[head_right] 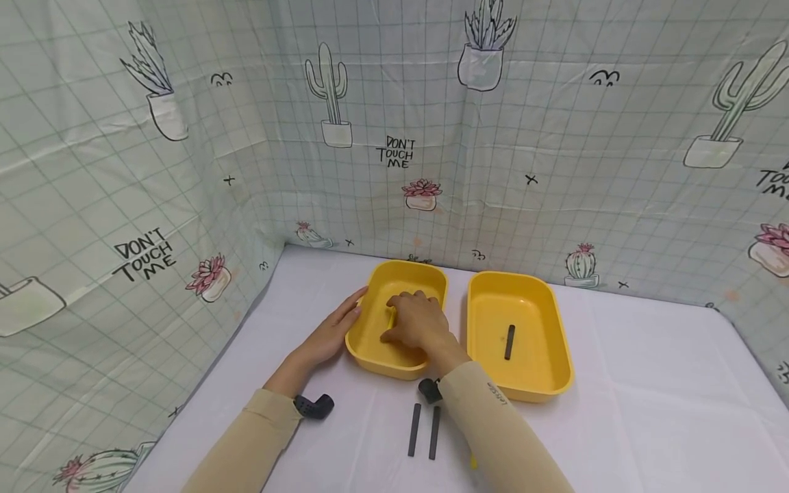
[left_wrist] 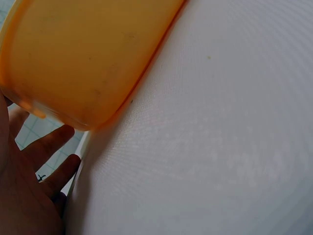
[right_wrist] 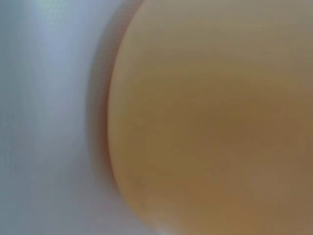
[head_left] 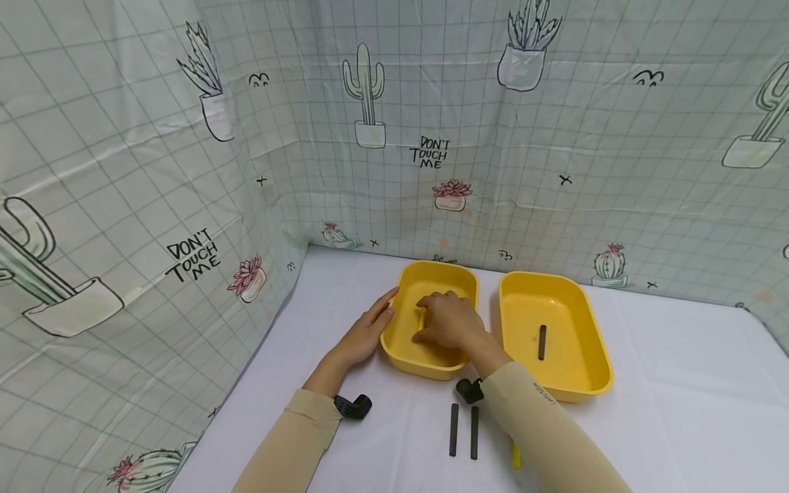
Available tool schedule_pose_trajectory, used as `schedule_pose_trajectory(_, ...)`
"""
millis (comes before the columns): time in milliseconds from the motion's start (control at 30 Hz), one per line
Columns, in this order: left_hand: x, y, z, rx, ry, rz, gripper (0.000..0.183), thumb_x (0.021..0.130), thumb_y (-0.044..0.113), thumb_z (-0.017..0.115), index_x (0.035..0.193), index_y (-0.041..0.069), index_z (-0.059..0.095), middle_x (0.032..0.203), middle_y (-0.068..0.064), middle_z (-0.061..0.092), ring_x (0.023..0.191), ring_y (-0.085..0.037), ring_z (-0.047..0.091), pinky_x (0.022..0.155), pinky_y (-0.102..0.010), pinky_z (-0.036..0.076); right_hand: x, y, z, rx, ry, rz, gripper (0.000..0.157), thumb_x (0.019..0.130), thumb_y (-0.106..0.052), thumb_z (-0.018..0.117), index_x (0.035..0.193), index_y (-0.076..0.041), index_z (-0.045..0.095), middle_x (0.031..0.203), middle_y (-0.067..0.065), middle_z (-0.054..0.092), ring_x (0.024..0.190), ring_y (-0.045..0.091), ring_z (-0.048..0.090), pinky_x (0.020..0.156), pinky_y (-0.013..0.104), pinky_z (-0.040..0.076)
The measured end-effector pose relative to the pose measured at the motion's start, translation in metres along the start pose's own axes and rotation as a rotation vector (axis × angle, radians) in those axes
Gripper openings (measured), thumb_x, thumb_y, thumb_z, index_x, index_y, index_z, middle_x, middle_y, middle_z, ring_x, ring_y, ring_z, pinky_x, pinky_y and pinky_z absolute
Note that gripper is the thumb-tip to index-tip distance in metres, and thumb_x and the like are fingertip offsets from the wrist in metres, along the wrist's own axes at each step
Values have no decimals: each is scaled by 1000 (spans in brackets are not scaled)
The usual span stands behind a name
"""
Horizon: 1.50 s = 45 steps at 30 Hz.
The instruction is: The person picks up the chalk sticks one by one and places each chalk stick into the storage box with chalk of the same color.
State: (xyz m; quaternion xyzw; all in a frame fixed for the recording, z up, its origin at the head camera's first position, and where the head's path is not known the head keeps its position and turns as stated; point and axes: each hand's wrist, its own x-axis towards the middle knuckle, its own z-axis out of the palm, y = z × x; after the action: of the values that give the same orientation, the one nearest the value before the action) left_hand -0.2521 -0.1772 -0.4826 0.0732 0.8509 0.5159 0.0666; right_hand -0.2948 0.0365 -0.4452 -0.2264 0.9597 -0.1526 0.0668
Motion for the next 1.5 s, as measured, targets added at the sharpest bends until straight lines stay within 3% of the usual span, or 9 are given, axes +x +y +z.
schedule_pose_trajectory(200, -1, 1, 0, -13, 4, 14, 52, 112, 50, 36, 162, 42, 31, 169, -6, 34, 157, -34, 31, 127, -61, 22, 2, -1, 0, -10, -16, 13, 69, 80, -51, 87, 137, -17, 67, 137, 6, 68, 126, 33, 56, 115, 55, 40)
schedule_pose_trajectory(567, 1, -1, -1, 2, -7, 3, 52, 111, 52, 36, 162, 43, 30, 169, -5, 34, 157, -34, 31, 126, -63, 22, 3, -1, 3, -17, -30, 43, 72, 81, -55, 85, 140, -19, 65, 143, 4, 64, 131, 33, 54, 119, 58, 36)
schedule_pose_trajectory(1000, 1, -1, -1, -17, -19, -13, 51, 111, 50, 37, 162, 45, 30, 170, -4, 32, 158, -31, 29, 127, -61, 21, 4, -2, 5, -50, -26, 43, 73, 81, -57, 84, 141, -20, 64, 144, 5, 62, 128, 32, 56, 116, 57, 38)
schedule_pose_trajectory(1267, 3, -2, 0, 1, -13, -2, 51, 111, 53, 35, 161, 46, 30, 170, -4, 33, 157, -32, 31, 126, -62, 23, 1, 0, 3, -28, 0, 23, 70, 82, -56, 84, 139, -20, 66, 144, 6, 61, 129, 33, 55, 115, 57, 39)
schedule_pose_trajectory(1500, 2, -2, 1, 12, 3, 11, 52, 111, 53, 35, 162, 44, 30, 170, -5, 33, 157, -34, 32, 126, -63, 22, -1, 1, 2, 22, 73, -16, 61, 86, -52, 82, 135, -19, 69, 143, 8, 62, 131, 34, 53, 117, 58, 38)
